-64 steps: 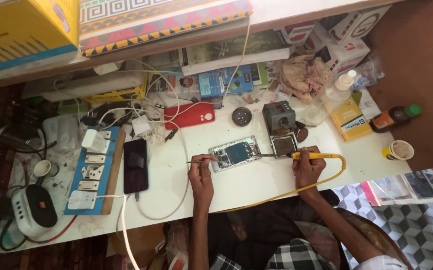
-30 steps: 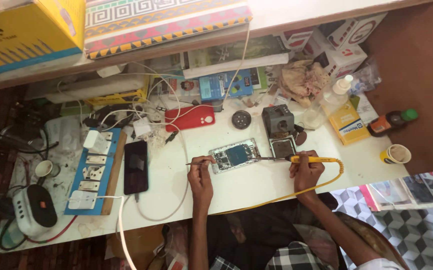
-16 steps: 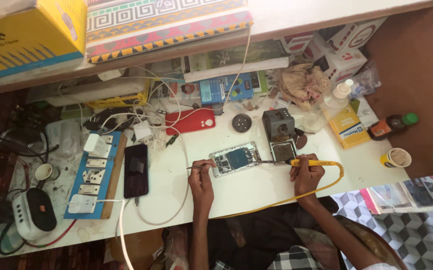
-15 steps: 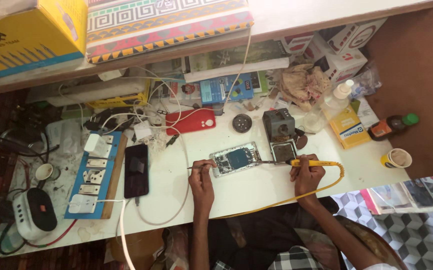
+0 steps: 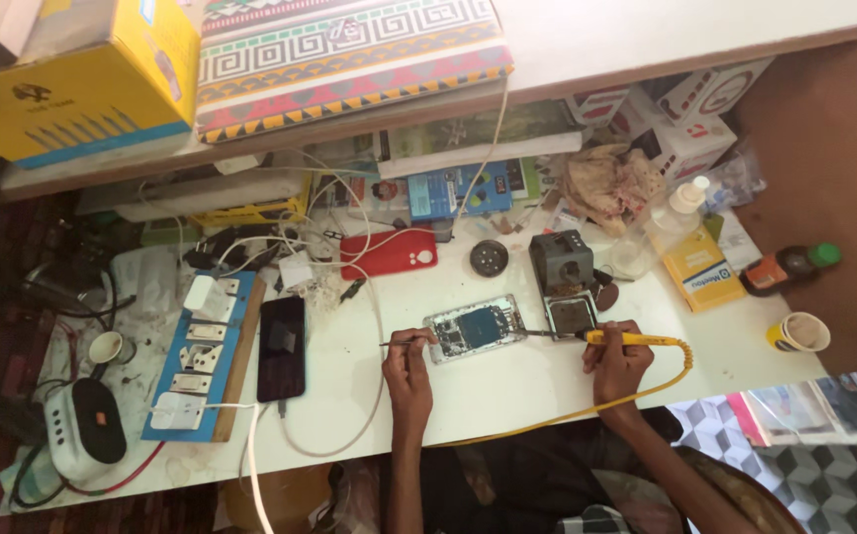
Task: The person uses a soldering iron and a probe to work on a disassembled smartphone motherboard. They repeatedly apply the soldering iron to specific points on the board while holding a probe in the other hand. The task continues throughout the clip without visible completion.
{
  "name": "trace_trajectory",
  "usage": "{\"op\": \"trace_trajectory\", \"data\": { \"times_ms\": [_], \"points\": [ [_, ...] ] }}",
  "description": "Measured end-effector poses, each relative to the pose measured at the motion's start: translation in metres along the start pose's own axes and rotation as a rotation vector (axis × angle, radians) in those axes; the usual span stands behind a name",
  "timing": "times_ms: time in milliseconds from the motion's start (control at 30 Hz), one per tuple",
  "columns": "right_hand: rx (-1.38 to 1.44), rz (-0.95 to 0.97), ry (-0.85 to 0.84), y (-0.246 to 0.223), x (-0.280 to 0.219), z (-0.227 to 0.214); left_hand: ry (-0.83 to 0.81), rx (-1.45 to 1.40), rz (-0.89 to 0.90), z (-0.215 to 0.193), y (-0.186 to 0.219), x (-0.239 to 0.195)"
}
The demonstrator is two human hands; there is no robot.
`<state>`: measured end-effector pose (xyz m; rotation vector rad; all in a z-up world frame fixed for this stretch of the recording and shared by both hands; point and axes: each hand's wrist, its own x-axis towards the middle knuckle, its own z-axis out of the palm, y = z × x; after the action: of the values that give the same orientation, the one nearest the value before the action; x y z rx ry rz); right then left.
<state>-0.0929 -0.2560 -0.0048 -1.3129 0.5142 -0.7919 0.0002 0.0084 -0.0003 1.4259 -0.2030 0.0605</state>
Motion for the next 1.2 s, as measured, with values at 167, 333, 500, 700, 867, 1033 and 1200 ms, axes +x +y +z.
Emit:
{"op": "trace_trajectory", "data": {
  "times_ms": [167, 333, 500, 700, 867, 1033, 1200],
  "points": [
    [-0.063, 0.021, -0.021, -0.0042, 0.0028, 0.0033, -0.003, -0.032, -0.01, 0.0021, 0.0048, 0.0031],
    [-0.068, 0.043, -0.015, -0.003, 0.001, 0.002, -0.016, -0.007, 0.07, 0.001, 0.0082, 0.0008],
    [0.012, 0.053, 0.022, 0.0018, 0.0024, -0.0037, -0.019, 0.001, 0.076, 0.0003, 0.0068, 0.0],
    [0.026, 0.048, -0.009, 0.0018, 0.0025, -0.0035, -0.034, -0.008, 0.09, 0.0, 0.0025, 0.0003],
    [-0.011, 0.052, -0.034, -0.0041, 0.0007, -0.0001, -0.017, 0.002, 0.032, 0.0001, 0.0041, -0.0003],
    [-0.026, 0.053, -0.054, -0.0047, 0.0021, 0.0014, -0.003, 0.019, -0.036, 0.001, 0.0086, -0.0008],
    [0.015, 0.051, -0.046, 0.0007, 0.0024, -0.002, 0.008, 0.068, 0.046, 0.0022, 0.0104, -0.0007]
  ]
}}
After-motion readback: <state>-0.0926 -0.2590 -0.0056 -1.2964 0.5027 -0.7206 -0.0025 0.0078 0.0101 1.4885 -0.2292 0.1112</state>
